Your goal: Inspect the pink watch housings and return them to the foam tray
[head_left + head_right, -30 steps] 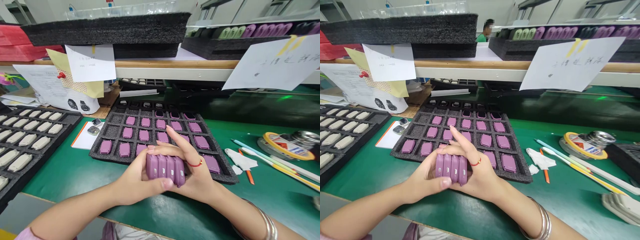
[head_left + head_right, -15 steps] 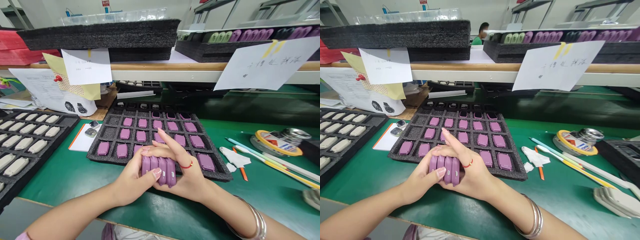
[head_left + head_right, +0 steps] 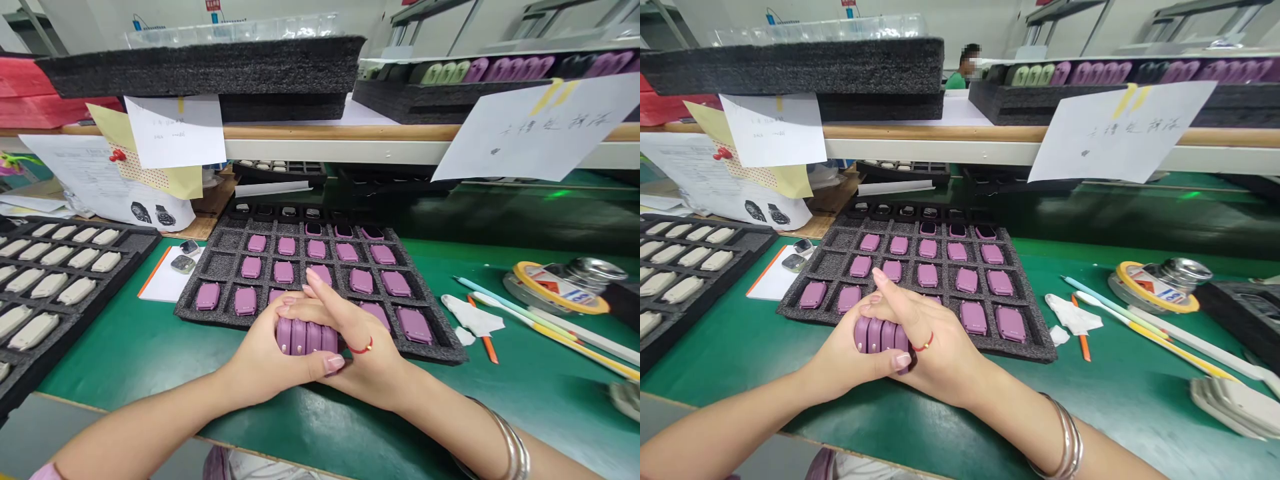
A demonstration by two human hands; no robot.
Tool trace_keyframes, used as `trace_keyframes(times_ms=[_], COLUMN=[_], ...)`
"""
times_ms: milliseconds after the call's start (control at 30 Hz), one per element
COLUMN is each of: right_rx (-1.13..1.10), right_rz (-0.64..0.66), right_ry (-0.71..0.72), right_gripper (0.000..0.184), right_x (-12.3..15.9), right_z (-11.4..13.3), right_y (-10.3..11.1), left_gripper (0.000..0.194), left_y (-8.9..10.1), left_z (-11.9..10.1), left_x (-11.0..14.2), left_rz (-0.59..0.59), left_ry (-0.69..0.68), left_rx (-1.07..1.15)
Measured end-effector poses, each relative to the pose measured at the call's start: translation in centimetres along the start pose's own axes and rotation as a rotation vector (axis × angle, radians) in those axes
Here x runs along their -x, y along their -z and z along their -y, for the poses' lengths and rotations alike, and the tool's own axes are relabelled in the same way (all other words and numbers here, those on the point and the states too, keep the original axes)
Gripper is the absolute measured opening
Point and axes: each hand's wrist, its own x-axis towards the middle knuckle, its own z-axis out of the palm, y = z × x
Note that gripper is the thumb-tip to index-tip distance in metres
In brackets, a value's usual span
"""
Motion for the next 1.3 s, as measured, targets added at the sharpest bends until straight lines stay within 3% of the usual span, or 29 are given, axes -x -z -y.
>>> trace_keyframes(times_ms=[133,200,300,433,500,600,833,900,1067,1167,1300], right_rx=[0.027,0.044,-0.072,-0.33,-0.394,-0.47,-0.568,-0.556,-0.514,-0.666,-0.733], right_rz=[0.037,0.055,-0.014,-0.305,-0.382,-0.302,0.064,0.052,-0.18,-0.154,-0.059], right_ry=[0.043,0.07,-0.014,-0.282,-0.37,-0.432,-0.543,-0.554,-0.609,-0.68,-0.633], right_gripper=[0.089,0.097,0.104,0.055,0.043,0.038,0.046,0.043,0.028,0.038,0.042], right_x=[0.0,0.0,-0.1,-0.3,-0.3,-0.2,-0.5,-0.5,-0.3,-0.4,-0.3], right_z=[0.0,0.2,0.5,0.3,0.0,-0.2,1.4,1.7,2.1,2.2,2.5], right_y=[0.2,0.6,1.2,1.6,1.5,1.6,1.9,1.3,-0.1,0.1,0.9], left_gripper=[0.055,0.057,0.06,0.056,0.055,0.053,0.046,0.044,0.045,0.044,0.044], left_y=[0.0,0.0,0.2,0.2,0.2,0.0,-0.1,-0.2,-0.2,-0.1,0.0], left_z=[-0.2,-0.3,-0.2,-0.1,-0.1,-0.4,-0.5,-0.3,0.0,-0.3,-0.7], left_x=[0.0,0.2,0.5,0.8,0.9,0.9,0.4,0.3,0.3,0.3,0.3], left_rz=[-0.011,-0.05,-0.013,0.073,0.068,0.076,0.021,0.01,0.03,0.014,-0.003], left_ry=[-0.034,-0.074,-0.157,-0.183,-0.166,-0.129,-0.171,-0.173,-0.206,-0.194,-0.207], left_rx=[-0.028,-0.092,-0.128,-0.028,-0.005,0.032,-0.003,-0.043,-0.126,-0.059,-0.024])
